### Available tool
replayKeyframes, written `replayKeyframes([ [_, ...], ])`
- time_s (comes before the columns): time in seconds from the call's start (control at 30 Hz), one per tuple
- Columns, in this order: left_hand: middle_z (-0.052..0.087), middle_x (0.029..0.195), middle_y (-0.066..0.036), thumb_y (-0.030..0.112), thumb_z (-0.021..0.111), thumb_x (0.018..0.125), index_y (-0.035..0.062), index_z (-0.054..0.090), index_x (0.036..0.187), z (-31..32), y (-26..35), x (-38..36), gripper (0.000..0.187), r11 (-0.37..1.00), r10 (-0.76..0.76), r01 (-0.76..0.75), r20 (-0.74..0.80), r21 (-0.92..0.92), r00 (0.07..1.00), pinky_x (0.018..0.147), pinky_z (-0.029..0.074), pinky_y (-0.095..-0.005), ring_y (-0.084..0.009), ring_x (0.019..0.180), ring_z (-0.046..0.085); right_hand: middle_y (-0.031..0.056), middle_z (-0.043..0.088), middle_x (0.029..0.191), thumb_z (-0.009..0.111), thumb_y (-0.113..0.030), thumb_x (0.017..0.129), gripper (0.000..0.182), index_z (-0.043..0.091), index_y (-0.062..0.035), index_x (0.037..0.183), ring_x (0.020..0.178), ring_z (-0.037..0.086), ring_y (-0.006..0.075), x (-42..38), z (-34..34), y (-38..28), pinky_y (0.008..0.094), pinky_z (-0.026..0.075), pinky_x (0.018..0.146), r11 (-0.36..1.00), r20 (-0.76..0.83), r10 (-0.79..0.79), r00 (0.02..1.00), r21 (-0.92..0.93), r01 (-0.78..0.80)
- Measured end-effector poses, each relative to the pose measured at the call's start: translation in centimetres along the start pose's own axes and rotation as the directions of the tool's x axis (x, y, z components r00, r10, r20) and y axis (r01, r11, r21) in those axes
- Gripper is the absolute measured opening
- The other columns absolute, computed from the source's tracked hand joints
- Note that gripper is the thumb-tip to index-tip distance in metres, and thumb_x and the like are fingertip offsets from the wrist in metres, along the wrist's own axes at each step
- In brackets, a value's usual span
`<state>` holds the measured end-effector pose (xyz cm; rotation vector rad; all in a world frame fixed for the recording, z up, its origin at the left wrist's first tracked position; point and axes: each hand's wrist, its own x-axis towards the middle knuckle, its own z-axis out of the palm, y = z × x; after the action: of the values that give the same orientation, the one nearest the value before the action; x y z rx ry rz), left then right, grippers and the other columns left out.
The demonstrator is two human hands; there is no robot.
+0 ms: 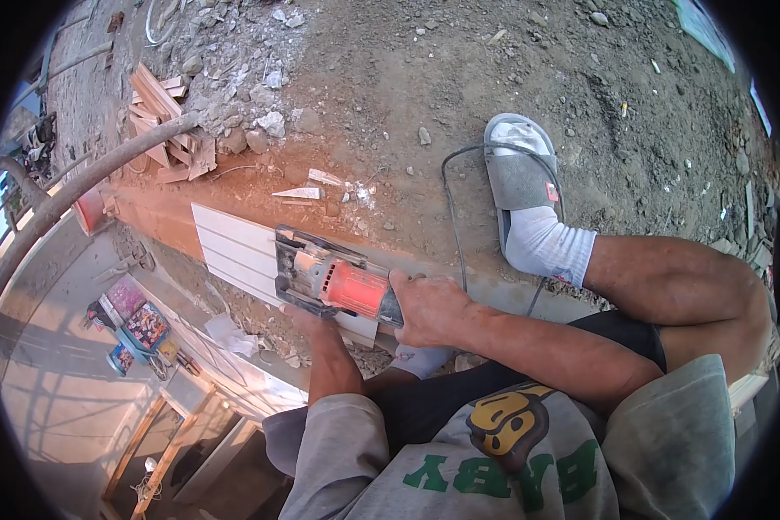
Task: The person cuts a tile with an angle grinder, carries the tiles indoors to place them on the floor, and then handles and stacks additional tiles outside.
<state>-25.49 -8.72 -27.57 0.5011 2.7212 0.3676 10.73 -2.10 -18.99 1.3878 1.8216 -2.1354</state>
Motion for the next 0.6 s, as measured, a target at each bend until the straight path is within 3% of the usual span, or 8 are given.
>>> replayKeyframes([
  [0.03, 0.057, 0.120, -0.021, 0.052, 0.074, 0.072, -0.0018, 0.041, 0.132, 0.0, 1.6, -1.4, 0.087, 1.000, 0.000, 0.000, -0.001, 0.002, 1.000, 0.084, 0.053, -0.0386, -0.0303, 0.103, 0.061, 0.0275, 0.064, 0.090, 0.069, -0.027, 0.071, 0.051, 0.045, 0.0032, 0.105, 0.088, 0.065, 0.0409, -0.1, 0.0, 0.0, 0.0463, 0.052, 0.079, 1.000, 0.004, 0.001, 1.000, -0.003, -0.001],
  [0.1, 0.057, 0.122, -0.020, 0.052, 0.067, 0.080, -0.0024, 0.040, 0.134, 0.2, 7.8, -6.5, 0.081, 0.924, -0.202, 0.192, 0.003, -0.331, 0.979, 0.086, 0.053, -0.0394, -0.0310, 0.106, 0.061, 0.0272, 0.064, 0.089, 0.070, -0.027, 0.071, 0.052, 0.045, 0.0032, 0.105, 0.088, 0.065, 0.0409, -0.2, 0.0, 0.2, 0.0463, 0.052, 0.079, 1.000, 0.006, 0.004, 1.000, -0.010, -0.004],
  [0.23, 0.055, 0.125, -0.021, 0.048, 0.055, 0.090, -0.0027, 0.038, 0.136, -0.1, 9.1, -7.4, 0.071, 0.942, -0.248, 0.237, -0.014, -0.237, 0.969, 0.089, 0.052, -0.0402, -0.0319, 0.110, 0.059, 0.0267, 0.064, 0.093, 0.070, -0.024, 0.071, 0.051, 0.045, 0.0029, 0.106, 0.090, 0.066, 0.0399, -0.5, -0.5, 0.1, 0.0456, 0.052, 0.080, 1.000, 0.033, 0.019, 0.999, -0.018, -0.018],
  [0.3, 0.053, 0.129, -0.020, 0.044, 0.041, 0.098, -0.0024, 0.037, 0.137, 0.0, 8.2, -6.5, 0.061, 0.898, -0.306, 0.297, 0.024, -0.323, 0.952, 0.092, 0.051, -0.0398, -0.0314, 0.113, 0.057, 0.0264, 0.064, 0.096, 0.069, -0.021, 0.070, 0.049, 0.046, 0.0027, 0.106, 0.092, 0.066, 0.0386, -0.7, -0.7, 0.1, 0.0447, 0.052, 0.081, 0.999, 0.059, 0.035, 0.998, -0.015, -0.034],
  [0.37, 0.052, 0.131, -0.019, 0.045, 0.037, 0.099, -0.0023, 0.037, 0.137, -0.4, 5.2, -3.8, 0.060, 0.872, -0.319, 0.320, 0.064, -0.370, 0.946, 0.092, 0.051, -0.0392, -0.0311, 0.113, 0.057, 0.0260, 0.064, 0.097, 0.069, -0.021, 0.071, 0.048, 0.046, 0.0024, 0.106, 0.092, 0.065, 0.0387, -0.9, -0.7, 0.2, 0.0446, 0.052, 0.081, 0.999, 0.051, 0.036, 0.998, -0.023, -0.035],
  [0.5, 0.053, 0.131, -0.016, 0.043, 0.024, 0.102, -0.0039, 0.039, 0.136, 0.0, 6.5, -5.3, 0.060, 0.751, -0.311, 0.353, 0.172, -0.558, 0.935, 0.091, 0.053, -0.0379, -0.0301, 0.113, 0.057, 0.0256, 0.064, 0.096, 0.069, -0.020, 0.071, 0.047, 0.046, 0.0020, 0.106, 0.093, 0.065, 0.0387, -1.3, -1.0, 0.3, 0.0444, 0.051, 0.082, 0.999, 0.062, 0.038, 0.997, -0.012, -0.038],
  [0.53, 0.053, 0.131, -0.016, 0.043, 0.024, 0.102, -0.0039, 0.039, 0.136, 0.0, 7.5, -6.2, 0.060, 0.752, -0.310, 0.352, 0.172, -0.558, 0.935, 0.091, 0.053, -0.0379, -0.0301, 0.113, 0.057, 0.0256, 0.064, 0.096, 0.069, -0.020, 0.071, 0.047, 0.046, 0.0019, 0.106, 0.093, 0.065, 0.0386, -1.3, -0.9, 0.3, 0.0445, 0.051, 0.082, 0.999, 0.065, 0.041, 0.997, -0.012, -0.040],
  [0.6, 0.053, 0.131, -0.016, 0.045, 0.021, 0.101, -0.0061, 0.040, 0.134, -0.1, 9.0, -7.4, 0.064, 0.913, -0.327, 0.327, 0.042, -0.243, 0.944, 0.089, 0.054, -0.0381, -0.0305, 0.113, 0.056, 0.0256, 0.064, 0.096, 0.069, -0.020, 0.071, 0.048, 0.046, 0.0018, 0.107, 0.093, 0.065, 0.0386, -1.4, -0.8, 0.4, 0.0445, 0.051, 0.083, 0.999, 0.070, 0.043, 0.997, -0.009, -0.043],
])
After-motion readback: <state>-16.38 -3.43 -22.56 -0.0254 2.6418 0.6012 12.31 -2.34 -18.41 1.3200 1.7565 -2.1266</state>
